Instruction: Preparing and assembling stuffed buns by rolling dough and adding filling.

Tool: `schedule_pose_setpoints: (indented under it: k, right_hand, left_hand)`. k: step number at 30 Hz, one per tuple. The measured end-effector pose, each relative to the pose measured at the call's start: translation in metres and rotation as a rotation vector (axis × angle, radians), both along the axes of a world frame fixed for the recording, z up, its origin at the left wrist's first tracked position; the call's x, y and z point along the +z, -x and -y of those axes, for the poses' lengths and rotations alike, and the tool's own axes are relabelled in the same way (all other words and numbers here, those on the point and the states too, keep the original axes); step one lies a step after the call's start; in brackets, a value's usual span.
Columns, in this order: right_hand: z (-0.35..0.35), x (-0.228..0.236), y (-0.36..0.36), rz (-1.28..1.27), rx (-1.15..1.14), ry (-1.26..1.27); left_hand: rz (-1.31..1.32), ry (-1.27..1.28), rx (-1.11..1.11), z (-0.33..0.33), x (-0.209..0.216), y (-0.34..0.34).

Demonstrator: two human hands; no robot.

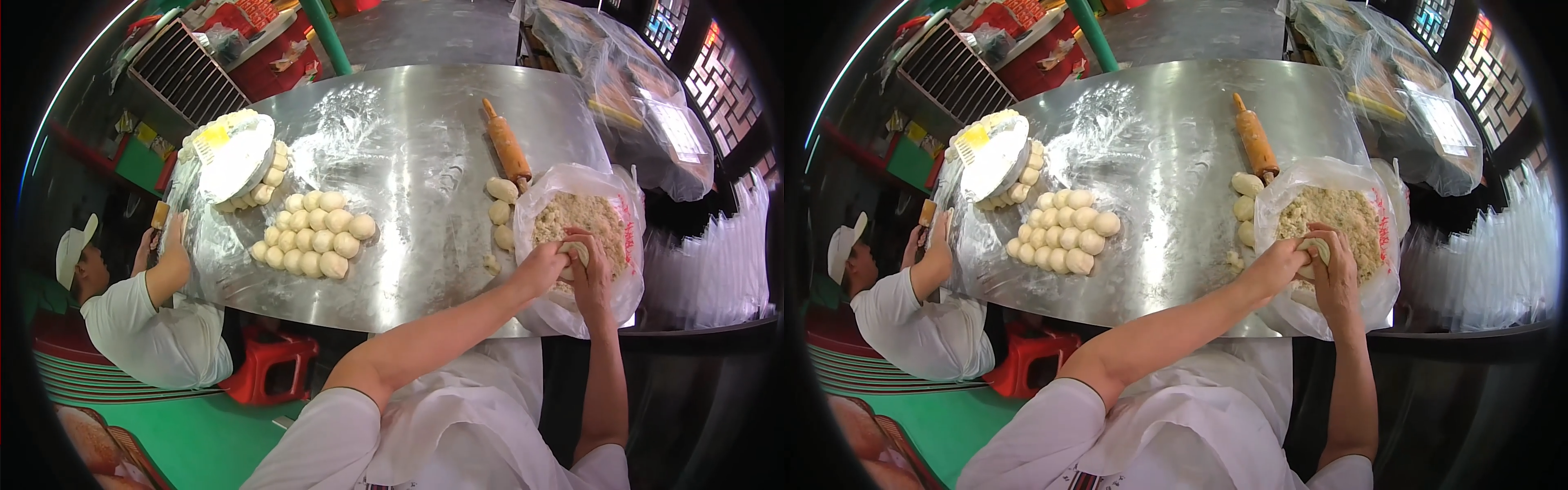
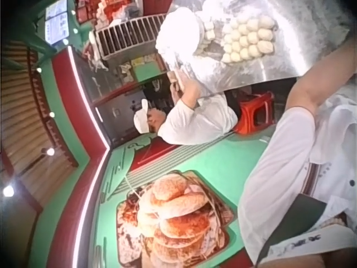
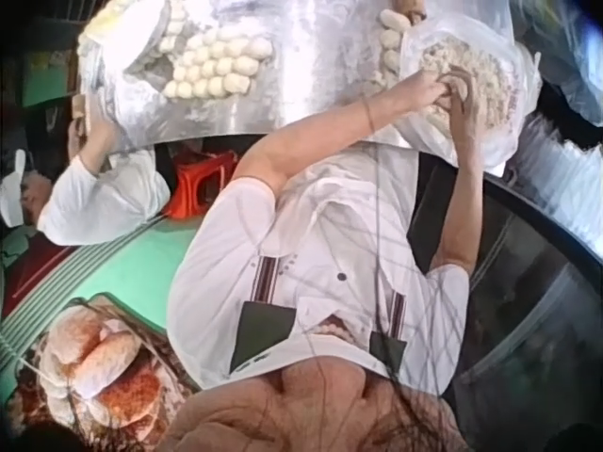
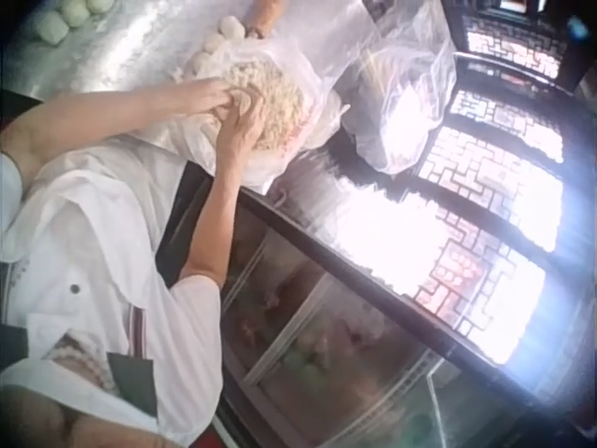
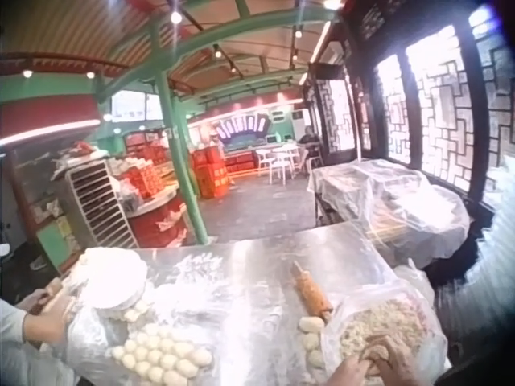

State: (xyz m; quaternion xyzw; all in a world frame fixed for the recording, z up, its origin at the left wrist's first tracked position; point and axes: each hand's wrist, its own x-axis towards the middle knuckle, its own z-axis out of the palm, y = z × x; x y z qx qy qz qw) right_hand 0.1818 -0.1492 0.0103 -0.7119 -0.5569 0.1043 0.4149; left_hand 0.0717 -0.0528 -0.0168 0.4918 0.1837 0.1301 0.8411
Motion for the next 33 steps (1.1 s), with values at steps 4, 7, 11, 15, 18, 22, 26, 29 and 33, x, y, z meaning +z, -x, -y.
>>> schedule_pose_setpoints:
  k: [4,7,11,15,18,22,26,29,33]
  right_hand:
    - [0.005,-0.006,-0.006,0.098,0.000,0.043]
    - [0.003,0.000,0.014,0.183,0.037,0.097]
    - [0.001,-0.018,0.004,0.295,-0.010,0.003]
    - [0.002,-0.015,-0.007,0.152,-0.069,0.110]
    - [-0.011,0.002,0.009,0.160,-0.064,0.007]
    - [-0.010,0.028,0.008,-0.155,0.030,0.130]
    - [-0.016,0.044,0.030,-0.383,-0.002,0.349]
    - [-0.034,0.033,0.071,-0.460,0.239,-0.176]
    - [-0.067,0.031,0.095,-0.208,0.068,-0.396]
  left_hand:
    - [0.165,0.445,-0.074,-0.009,-0.010,-0.001]
    - [0.115,0.419,-0.010,-0.004,0.010,0.011]
    - [0.114,0.318,-0.082,-0.006,0.008,0.015]
    - [0.033,0.310,-0.080,-0.002,0.020,0.015]
    - [0.077,0.127,-0.105,-0.011,0.020,0.020]
    - [-0.010,0.063,-0.148,-0.029,0.032,0.042]
    - [-0.062,-0.102,-0.034,-0.056,0.030,0.066]
    - [0.138,-0.248,0.521,-0.040,0.034,0.048]
    - [0.377,0.263,0.274,-0.014,0.049,0.074]
